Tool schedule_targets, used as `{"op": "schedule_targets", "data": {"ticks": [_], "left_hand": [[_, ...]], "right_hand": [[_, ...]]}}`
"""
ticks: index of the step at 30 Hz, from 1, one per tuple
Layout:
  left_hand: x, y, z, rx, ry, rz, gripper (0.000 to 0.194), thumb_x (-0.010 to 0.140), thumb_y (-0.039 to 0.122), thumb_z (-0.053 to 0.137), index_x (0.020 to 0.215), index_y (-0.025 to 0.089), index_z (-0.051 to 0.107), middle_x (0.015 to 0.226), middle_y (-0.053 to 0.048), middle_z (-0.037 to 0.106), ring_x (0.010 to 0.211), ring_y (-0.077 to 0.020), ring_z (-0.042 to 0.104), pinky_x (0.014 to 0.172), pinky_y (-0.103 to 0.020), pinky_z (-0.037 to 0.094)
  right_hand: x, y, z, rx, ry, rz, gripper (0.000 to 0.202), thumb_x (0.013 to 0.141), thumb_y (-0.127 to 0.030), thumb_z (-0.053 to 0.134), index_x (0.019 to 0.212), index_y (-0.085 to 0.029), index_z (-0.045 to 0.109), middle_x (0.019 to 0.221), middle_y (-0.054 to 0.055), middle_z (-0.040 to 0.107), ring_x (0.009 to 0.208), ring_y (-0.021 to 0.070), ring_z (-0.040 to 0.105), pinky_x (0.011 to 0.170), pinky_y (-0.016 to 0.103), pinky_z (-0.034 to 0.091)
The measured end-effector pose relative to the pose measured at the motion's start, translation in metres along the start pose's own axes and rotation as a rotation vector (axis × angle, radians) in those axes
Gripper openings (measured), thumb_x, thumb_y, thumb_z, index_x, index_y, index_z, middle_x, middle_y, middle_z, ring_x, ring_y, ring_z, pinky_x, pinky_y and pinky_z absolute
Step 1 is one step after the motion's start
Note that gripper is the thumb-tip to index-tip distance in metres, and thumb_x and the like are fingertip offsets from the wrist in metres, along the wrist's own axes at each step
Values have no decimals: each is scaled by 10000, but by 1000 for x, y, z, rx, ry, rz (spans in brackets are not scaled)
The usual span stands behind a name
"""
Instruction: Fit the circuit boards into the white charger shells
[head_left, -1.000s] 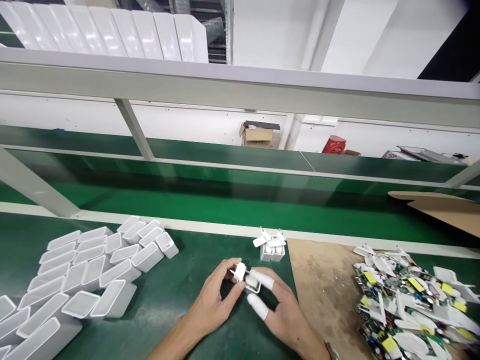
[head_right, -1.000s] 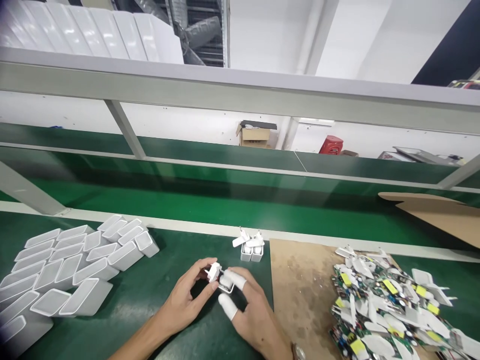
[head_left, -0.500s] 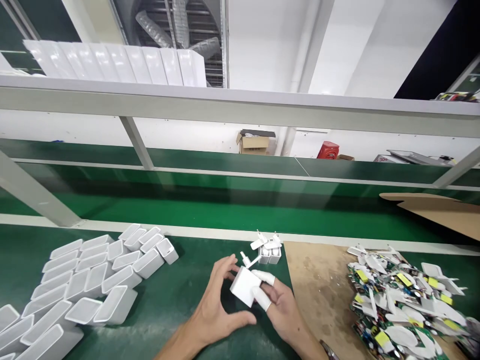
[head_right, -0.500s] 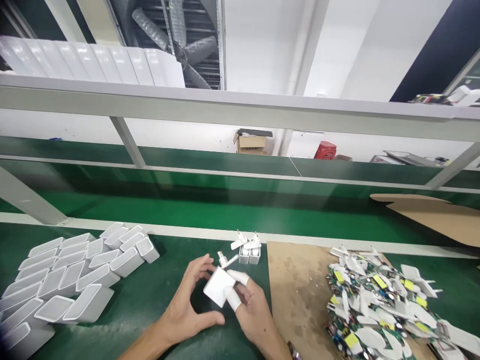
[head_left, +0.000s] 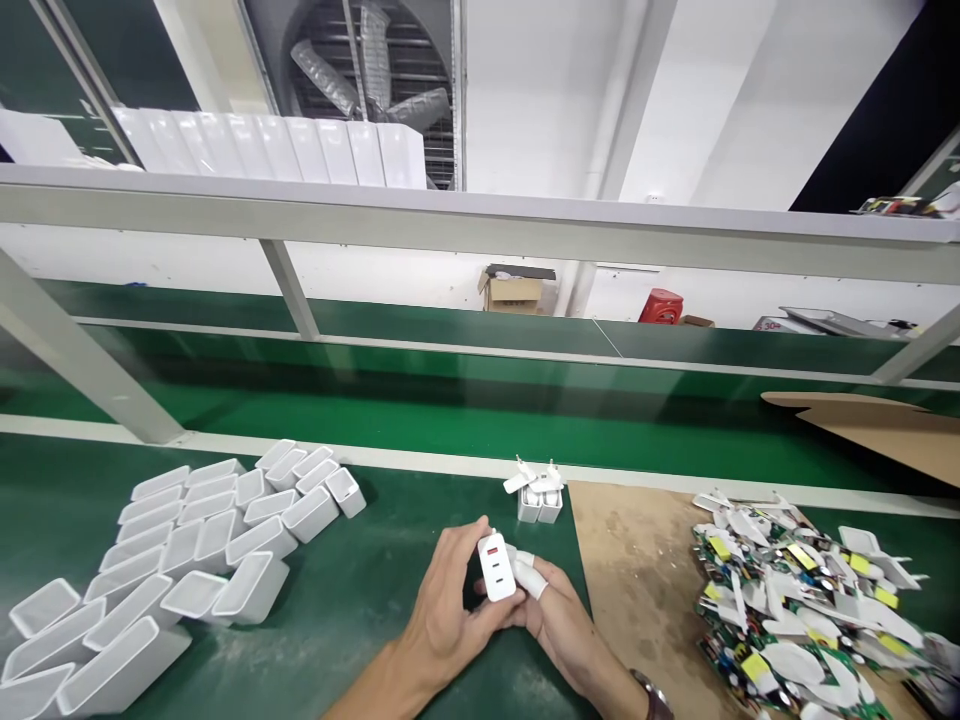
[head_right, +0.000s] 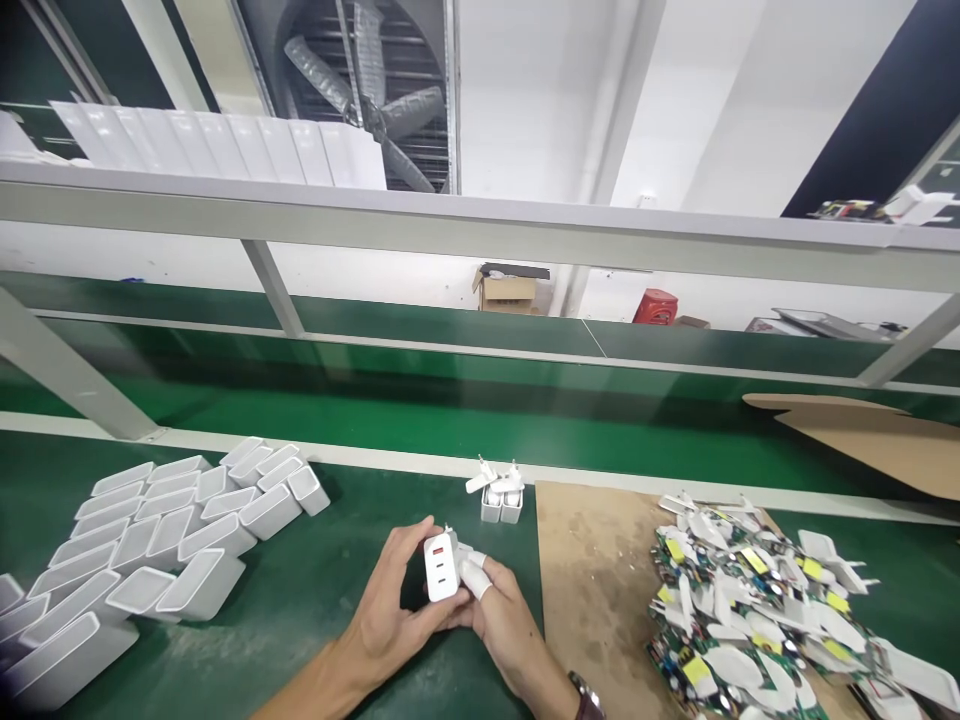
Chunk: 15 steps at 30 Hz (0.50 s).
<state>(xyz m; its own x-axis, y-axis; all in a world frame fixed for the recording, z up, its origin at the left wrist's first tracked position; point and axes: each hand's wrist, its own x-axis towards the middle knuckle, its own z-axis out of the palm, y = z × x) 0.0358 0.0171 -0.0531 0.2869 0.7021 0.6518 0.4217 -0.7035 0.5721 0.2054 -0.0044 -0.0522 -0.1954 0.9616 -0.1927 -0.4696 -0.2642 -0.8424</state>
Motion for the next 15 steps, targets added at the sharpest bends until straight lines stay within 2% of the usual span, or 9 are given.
{"op": "schedule_targets", "data": {"ticks": [4,7,8,10,12,14,15], "left_hand": [[2,-11,-4,61,-13,-70,842,900,245,808,1603,290,348,1258,-112,660,1177,-321,628,1002,-504,567],[5,-29,-7,87,-64,-273,773,858,230,796,1542,282,442,1227,-97,666,1167,-322,634,1028,-539,546],[8,-36,-7,64,-77,-352,764,846,240,789,1532,273,453,1221,-93,666,1136,-308,649,1026,-533,549],[16,-48,-4,-12,-90,-490,779,821,270,781,1526,254,449,1235,-89,671,1062,-273,676,1018,-505,556],[27,-59,1,-68,-99,-573,804,786,292,784,1516,235,451,1258,-95,685,1000,-254,691,995,-480,563],[42,-65,9,-90,-114,-596,814,753,299,789,1498,215,469,1259,-106,699,967,-252,696,965,-463,567],[49,-67,15,-94,-125,-590,818,740,300,791,1489,205,478,1251,-110,704,960,-254,695,952,-456,569]], "right_hand": [[-6,-2,-5,-288,87,-235,516,929,-642,718,1244,-237,773,1311,113,754,1212,333,700,1085,483,550],[-5,0,-13,-459,149,-366,501,1001,-625,603,1323,-260,723,1382,108,715,1262,304,683,1133,452,525],[-2,2,-18,-485,198,-396,506,999,-624,599,1329,-257,712,1369,114,716,1260,301,685,1139,454,520],[6,5,-30,-530,379,-450,530,976,-618,617,1351,-248,679,1372,127,701,1253,307,680,1154,481,502],[15,8,-43,-538,553,-459,591,944,-606,645,1410,-242,624,1449,146,642,1284,331,652,1160,522,488],[25,10,-55,-502,624,-431,681,915,-591,662,1480,-227,557,1511,169,594,1330,357,625,1151,550,494],[29,11,-59,-480,617,-421,714,900,-584,669,1496,-214,538,1518,179,591,1351,365,615,1146,553,500]]}}
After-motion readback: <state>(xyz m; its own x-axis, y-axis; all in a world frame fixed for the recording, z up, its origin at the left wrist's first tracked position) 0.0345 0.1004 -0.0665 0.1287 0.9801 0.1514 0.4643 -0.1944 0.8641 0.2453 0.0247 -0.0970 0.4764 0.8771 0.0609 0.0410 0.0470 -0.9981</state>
